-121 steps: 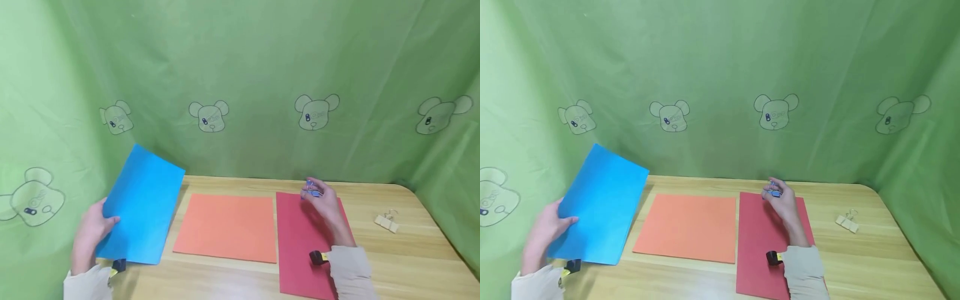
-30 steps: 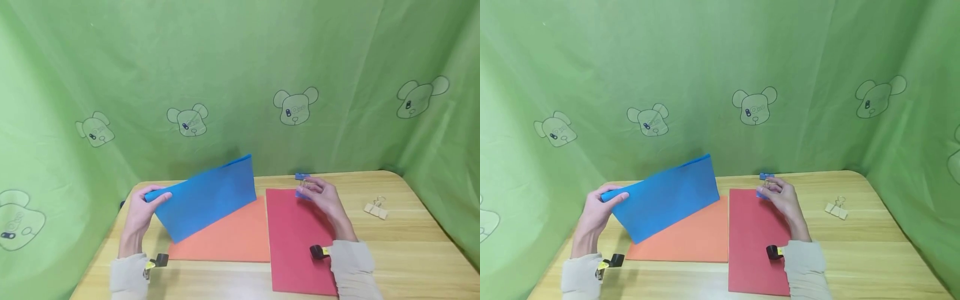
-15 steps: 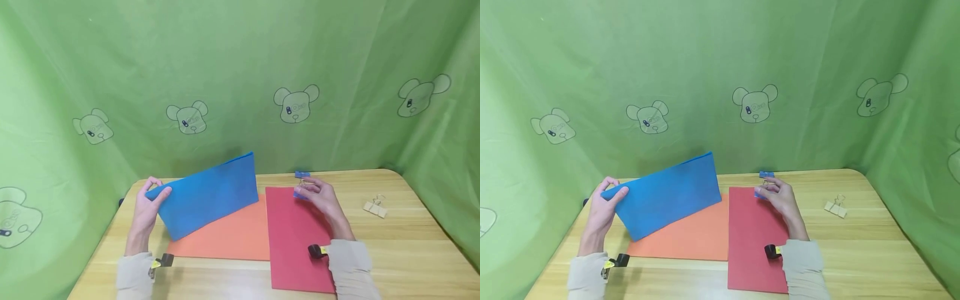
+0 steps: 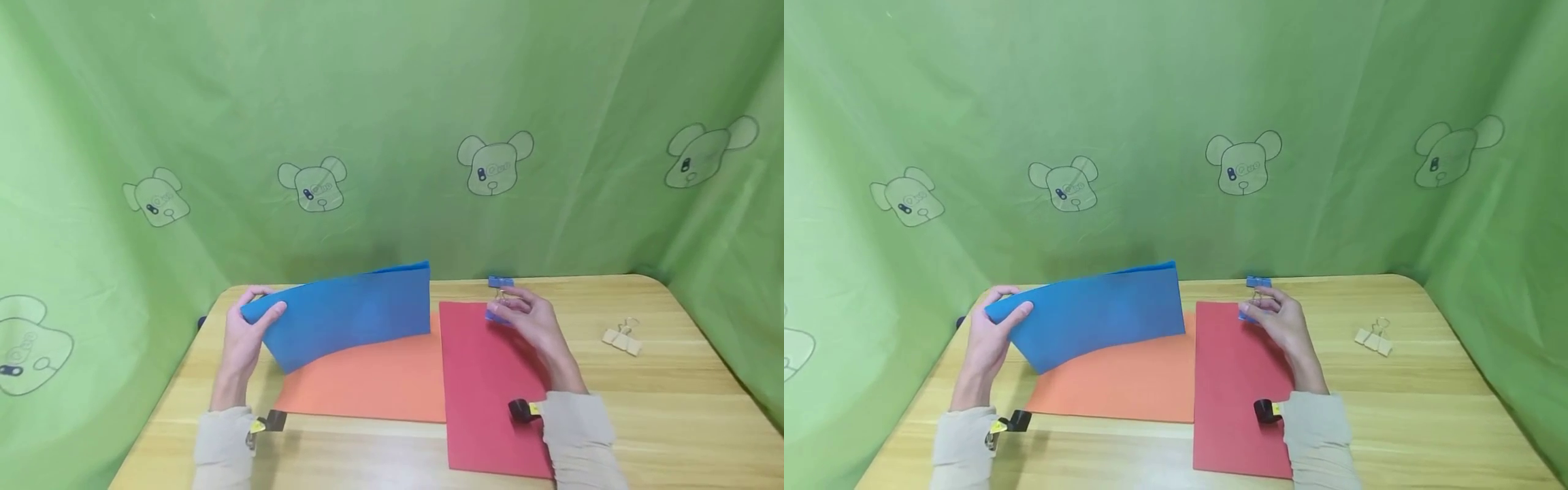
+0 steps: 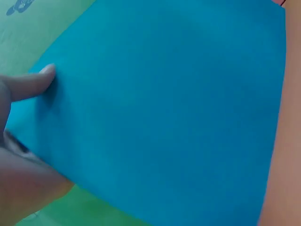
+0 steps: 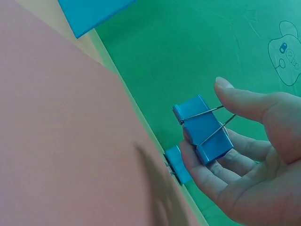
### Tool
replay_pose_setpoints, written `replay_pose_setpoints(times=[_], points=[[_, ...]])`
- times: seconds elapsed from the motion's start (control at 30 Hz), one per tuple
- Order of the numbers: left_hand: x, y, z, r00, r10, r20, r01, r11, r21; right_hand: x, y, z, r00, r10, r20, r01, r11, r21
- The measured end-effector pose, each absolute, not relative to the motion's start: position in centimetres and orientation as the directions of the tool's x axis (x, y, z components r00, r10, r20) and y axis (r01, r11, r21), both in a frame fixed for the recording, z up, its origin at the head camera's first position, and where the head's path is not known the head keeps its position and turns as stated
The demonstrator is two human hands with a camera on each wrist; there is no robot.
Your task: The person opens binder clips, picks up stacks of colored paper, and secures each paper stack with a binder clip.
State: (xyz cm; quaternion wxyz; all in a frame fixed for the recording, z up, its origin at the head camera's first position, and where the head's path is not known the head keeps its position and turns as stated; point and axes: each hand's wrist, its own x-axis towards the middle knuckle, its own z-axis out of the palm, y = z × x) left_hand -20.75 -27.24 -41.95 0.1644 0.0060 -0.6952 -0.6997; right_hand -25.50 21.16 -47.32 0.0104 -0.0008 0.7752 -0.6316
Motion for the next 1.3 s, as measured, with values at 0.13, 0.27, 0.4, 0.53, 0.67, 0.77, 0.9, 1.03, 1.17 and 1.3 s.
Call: replay_pose_setpoints(times=[0.13,0.27,0.4,0.53,0.67,0.77,0.9,1.03,1.17,1.3], points=[[-21.1,-27.7,-43.5,-0.982,-0.151,0.117,0.103,0.101,0.99,-25.6,21.0,-47.2,-1.0,-0.006,-0.01,0.009,0.212,-0.977],[-21.7,-28.3,-45.5,-0.996,-0.084,0.017,0.01,0.076,0.997,-25.5,20.9,-47.2,-1.0,0.002,-0.012,0.013,0.193,-0.981],[-22.0,-28.8,-47.0,-0.997,-0.072,-0.029,-0.03,0.013,0.999,-25.4,20.7,-47.2,-1.0,-0.02,-0.011,0.009,0.115,-0.993],[-22.2,-29.0,-48.0,-0.996,-0.064,-0.066,-0.068,0.028,0.997,-25.5,20.6,-47.1,-1.0,-0.011,-0.021,0.019,0.125,-0.992],[-22.5,-28.8,-48.6,-0.992,-0.075,-0.105,-0.108,0.025,0.994,-25.6,20.5,-47.0,-0.999,0.027,-0.046,0.051,0.243,-0.969],[-22.6,-28.6,-48.7,-0.988,-0.107,-0.112,-0.114,0.012,0.993,-25.5,20.4,-47.0,-0.997,0.03,-0.069,0.075,0.294,-0.953],[-22.8,-28.2,-48.6,-0.984,-0.152,-0.091,-0.097,0.034,0.995,-25.4,20.2,-46.9,-0.997,0.007,-0.082,0.081,0.297,-0.952],[-23.0,-27.9,-48.6,-0.984,-0.177,-0.03,-0.038,0.042,0.998,-25.2,20.2,-46.9,-0.996,-0.004,-0.088,0.083,0.295,-0.952],[-23.0,-27.8,-48.8,-0.979,-0.201,0.016,0.006,0.05,0.999,-25.0,20.2,-46.8,-0.996,-0.006,-0.091,0.085,0.297,-0.951],[-22.8,-28.0,-48.8,-0.979,-0.202,0.016,0.003,0.063,0.998,-24.6,20.2,-46.4,-0.996,-0.004,-0.092,0.087,0.308,-0.947]])
